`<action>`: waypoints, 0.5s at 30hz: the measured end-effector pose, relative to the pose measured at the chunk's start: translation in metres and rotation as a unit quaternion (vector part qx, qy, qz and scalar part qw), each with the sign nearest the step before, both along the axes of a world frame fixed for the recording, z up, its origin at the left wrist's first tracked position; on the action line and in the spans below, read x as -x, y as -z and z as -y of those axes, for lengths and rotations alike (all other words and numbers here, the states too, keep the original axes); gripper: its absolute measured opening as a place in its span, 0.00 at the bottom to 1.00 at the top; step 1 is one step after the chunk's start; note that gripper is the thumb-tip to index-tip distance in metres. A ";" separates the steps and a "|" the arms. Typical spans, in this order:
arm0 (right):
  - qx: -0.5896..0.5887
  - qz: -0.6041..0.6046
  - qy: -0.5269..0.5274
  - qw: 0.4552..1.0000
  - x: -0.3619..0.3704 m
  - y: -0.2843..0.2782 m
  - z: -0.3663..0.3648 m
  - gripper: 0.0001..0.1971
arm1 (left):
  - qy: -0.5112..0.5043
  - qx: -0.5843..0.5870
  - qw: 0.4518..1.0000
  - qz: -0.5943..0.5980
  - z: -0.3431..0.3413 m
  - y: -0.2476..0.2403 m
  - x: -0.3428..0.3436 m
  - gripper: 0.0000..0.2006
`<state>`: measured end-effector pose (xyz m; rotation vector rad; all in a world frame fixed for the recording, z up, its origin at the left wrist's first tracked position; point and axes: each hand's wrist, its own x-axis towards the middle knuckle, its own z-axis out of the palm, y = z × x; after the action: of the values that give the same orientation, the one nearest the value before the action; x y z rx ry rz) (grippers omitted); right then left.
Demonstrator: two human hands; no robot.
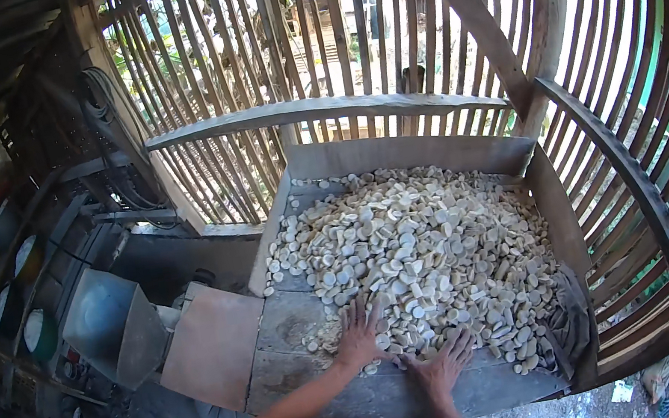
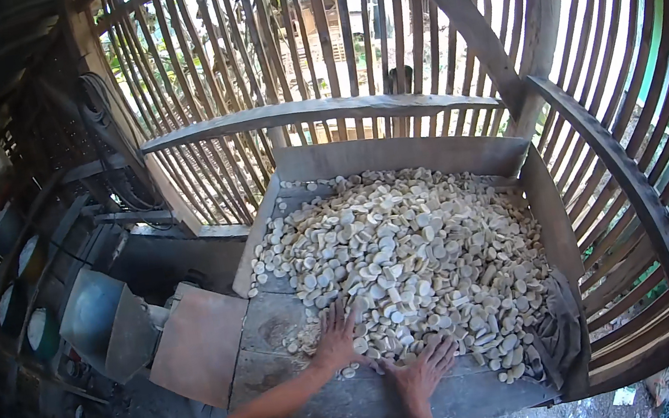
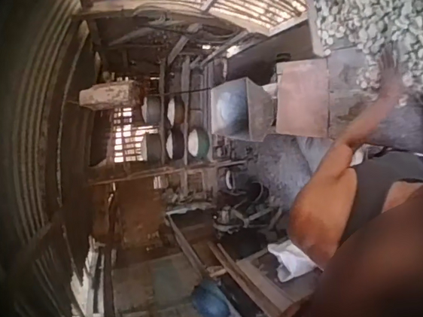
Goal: The person puts slices of white tuber into a milling machine hopper by hand and adjusts the machine's levers.
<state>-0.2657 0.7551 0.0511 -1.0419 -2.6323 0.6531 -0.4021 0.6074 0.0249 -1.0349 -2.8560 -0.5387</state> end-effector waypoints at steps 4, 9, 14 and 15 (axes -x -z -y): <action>-0.011 0.029 0.015 0.999 0.013 0.006 -0.008 0.67 | -0.047 -0.049 0.997 0.041 -0.017 -0.006 0.001 0.73; -0.039 0.050 0.012 0.998 0.023 0.001 -0.008 0.60 | -0.106 -0.118 0.987 0.032 -0.029 0.001 0.009 0.73; -0.027 -0.031 -0.019 0.999 0.017 0.021 -0.015 0.59 | -0.159 -0.191 0.968 0.024 -0.045 -0.003 0.009 0.70; -0.017 -0.037 -0.017 0.999 0.021 0.018 -0.012 0.60 | -0.176 -0.186 0.966 0.019 -0.047 -0.002 0.009 0.70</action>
<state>-0.2865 0.7670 0.0329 -0.9457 -2.5940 0.6391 -0.4114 0.6544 0.0268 -0.4497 -2.7192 -1.0092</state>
